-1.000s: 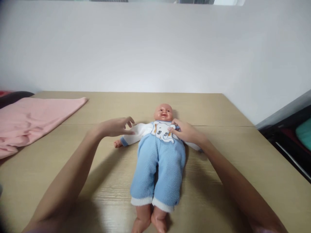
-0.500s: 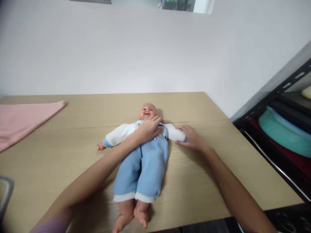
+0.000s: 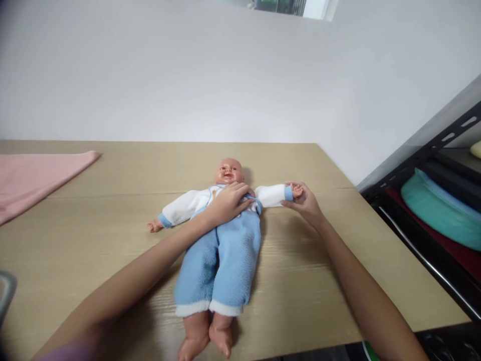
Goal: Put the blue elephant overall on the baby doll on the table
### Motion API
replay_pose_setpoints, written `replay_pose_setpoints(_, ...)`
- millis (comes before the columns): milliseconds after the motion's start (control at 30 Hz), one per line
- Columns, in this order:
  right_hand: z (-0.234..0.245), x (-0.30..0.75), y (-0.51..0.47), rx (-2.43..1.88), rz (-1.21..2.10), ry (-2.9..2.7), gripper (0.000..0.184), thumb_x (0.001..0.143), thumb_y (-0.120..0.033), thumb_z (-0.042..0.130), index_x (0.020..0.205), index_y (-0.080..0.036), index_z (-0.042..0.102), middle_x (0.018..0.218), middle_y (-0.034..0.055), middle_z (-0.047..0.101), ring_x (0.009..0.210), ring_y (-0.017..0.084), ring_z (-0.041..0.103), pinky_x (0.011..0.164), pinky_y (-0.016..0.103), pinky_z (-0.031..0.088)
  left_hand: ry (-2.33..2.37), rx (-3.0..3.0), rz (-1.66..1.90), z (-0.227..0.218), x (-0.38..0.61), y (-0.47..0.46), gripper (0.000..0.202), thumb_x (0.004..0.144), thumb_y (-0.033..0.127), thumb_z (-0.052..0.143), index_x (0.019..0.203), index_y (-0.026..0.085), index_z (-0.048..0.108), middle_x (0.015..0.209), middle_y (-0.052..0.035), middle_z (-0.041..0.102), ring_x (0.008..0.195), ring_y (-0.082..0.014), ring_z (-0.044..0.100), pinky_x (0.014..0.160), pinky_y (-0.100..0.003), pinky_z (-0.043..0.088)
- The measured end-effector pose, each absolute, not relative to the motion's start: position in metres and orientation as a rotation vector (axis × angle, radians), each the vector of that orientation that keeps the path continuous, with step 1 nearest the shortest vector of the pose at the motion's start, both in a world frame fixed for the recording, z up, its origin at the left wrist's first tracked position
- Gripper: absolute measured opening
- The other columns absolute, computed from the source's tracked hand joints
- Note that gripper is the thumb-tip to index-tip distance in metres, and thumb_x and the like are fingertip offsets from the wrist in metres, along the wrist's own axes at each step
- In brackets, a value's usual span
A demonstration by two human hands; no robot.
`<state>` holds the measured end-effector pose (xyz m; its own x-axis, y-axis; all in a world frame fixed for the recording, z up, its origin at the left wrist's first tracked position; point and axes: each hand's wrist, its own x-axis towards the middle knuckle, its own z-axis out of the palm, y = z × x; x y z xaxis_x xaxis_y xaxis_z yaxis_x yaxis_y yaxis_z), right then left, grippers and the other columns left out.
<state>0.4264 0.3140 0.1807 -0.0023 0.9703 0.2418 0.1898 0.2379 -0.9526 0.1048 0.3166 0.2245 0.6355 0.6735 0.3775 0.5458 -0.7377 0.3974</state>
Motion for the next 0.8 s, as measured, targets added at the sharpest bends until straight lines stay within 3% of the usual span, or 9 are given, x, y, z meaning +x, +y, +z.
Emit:
replay_pose_setpoints(100,0.184,0.4,0.319,-1.098,0.898,-1.337,0.079,0.06,-0.065,0.106,0.117,-0.029,0.065,0.137,0.0128,0.075,0.135,0.037,0.071,0.118,0.052,0.06,0.924,2.615,0.802,0.225,0.103,0.314,0.028,0.115,0.039,0.052,0.124,0.02,0.072,0.121,-0.0143,0.076,0.111,-0.0316,0.067,0.103,-0.045,0.051)
replay_pose_setpoints(200,0.182,0.37,0.323,-1.021,0.837,-1.307,0.068,0.072,-0.059,0.102,0.12,-0.028,0.064,0.138,0.0115,0.074,0.138,0.033,0.069,0.119,0.047,0.059,0.846,2.625,0.869,0.224,0.101,0.312,0.033,0.117,0.042,0.05,0.124,0.02,0.073,0.121,-0.0142,0.075,0.108,-0.0297,0.067,0.101,-0.043,0.052)
replay_pose_setpoints(367,0.162,0.341,0.319,-0.862,0.593,-1.551,0.038,0.082,-0.033,0.093,0.11,-0.029,0.068,0.106,0.0027,0.075,0.096,0.024,0.074,0.088,0.038,0.064,0.624,2.654,1.094,0.219,0.098,0.311,0.031,0.119,0.042,0.052,0.12,0.021,0.075,0.118,-0.0125,0.077,0.108,-0.0264,0.071,0.1,-0.041,0.055)
replay_pose_setpoints(500,0.154,0.339,0.307,-0.823,0.24,-1.819,0.041,0.083,-0.014,0.084,0.118,-0.031,0.074,0.121,0.0074,0.074,0.105,0.028,0.072,0.083,0.04,0.063,0.406,2.713,1.289,0.214,0.095,0.312,0.024,0.118,0.033,0.057,0.119,0.023,0.078,0.117,-0.011,0.08,0.109,-0.0233,0.075,0.097,-0.037,0.057)
replay_pose_setpoints(800,0.154,0.339,0.304,-0.834,0.258,-1.85,0.036,0.089,-0.021,0.086,0.121,-0.032,0.076,0.122,0.0094,0.072,0.108,0.03,0.072,0.081,0.042,0.063,0.256,2.729,1.366,0.214,0.091,0.312,0.014,0.116,0.031,0.065,0.118,0.023,0.077,0.113,-0.0081,0.086,0.105,-0.0207,0.08,0.093,-0.035,0.057)
